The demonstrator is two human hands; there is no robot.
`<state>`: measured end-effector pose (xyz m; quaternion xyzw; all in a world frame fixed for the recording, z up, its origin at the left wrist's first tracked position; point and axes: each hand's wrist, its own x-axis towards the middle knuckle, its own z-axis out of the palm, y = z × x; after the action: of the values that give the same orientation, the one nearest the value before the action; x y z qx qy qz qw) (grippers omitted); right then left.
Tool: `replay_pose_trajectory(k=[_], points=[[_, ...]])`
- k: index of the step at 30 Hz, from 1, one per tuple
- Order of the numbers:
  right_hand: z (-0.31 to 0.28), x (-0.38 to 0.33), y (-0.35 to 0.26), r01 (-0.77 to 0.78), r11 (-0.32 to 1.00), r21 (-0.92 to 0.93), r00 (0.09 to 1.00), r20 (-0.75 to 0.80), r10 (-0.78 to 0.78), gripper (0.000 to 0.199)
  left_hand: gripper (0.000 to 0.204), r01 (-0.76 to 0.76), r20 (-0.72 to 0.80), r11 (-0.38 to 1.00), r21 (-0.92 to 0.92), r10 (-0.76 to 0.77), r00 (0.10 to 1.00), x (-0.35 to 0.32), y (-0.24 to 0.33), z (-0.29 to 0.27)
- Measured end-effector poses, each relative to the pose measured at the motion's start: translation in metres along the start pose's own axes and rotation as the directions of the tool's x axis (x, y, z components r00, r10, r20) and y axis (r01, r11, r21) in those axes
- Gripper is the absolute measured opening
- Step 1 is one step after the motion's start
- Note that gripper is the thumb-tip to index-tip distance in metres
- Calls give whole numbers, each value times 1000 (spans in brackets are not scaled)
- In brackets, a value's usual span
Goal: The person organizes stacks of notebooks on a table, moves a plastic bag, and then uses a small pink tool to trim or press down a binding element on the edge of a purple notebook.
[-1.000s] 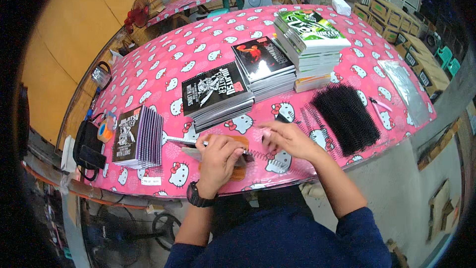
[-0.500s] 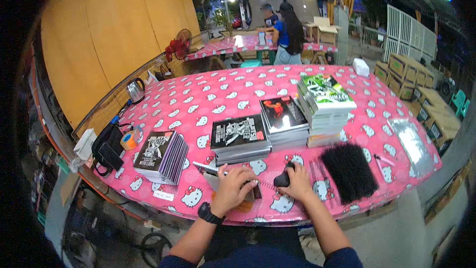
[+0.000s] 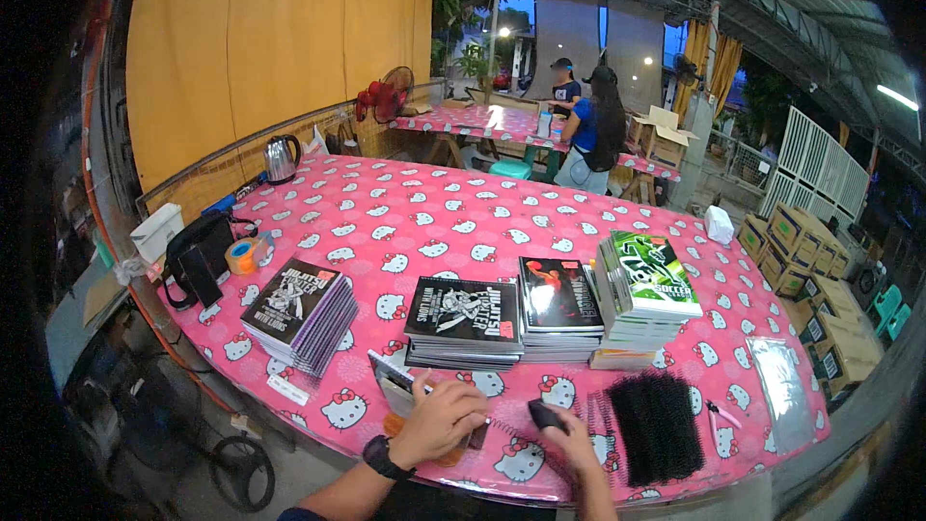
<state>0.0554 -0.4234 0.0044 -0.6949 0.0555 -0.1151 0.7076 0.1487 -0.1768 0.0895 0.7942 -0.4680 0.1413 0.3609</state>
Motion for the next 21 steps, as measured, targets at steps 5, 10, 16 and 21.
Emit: replay_pose_trajectory(k=[5,10,16,21], points=[[42,-34,12,-185,597,781,981,178,71,92,15,-55,-8,998,35,55,998,1,-2,-3],[50,-12,27,-108,552,827,994,107,35,87,14,-131,-73,991,8,131,989,9,-1,-1],[54,17,8,-77,878,473,996,78,45,82,15,-96,33,994,58,95,995,5,1,-9],[43,21,0,-123,865,487,984,173,43,82,17,-139,78,987,81,133,988,10,-6,-8]])
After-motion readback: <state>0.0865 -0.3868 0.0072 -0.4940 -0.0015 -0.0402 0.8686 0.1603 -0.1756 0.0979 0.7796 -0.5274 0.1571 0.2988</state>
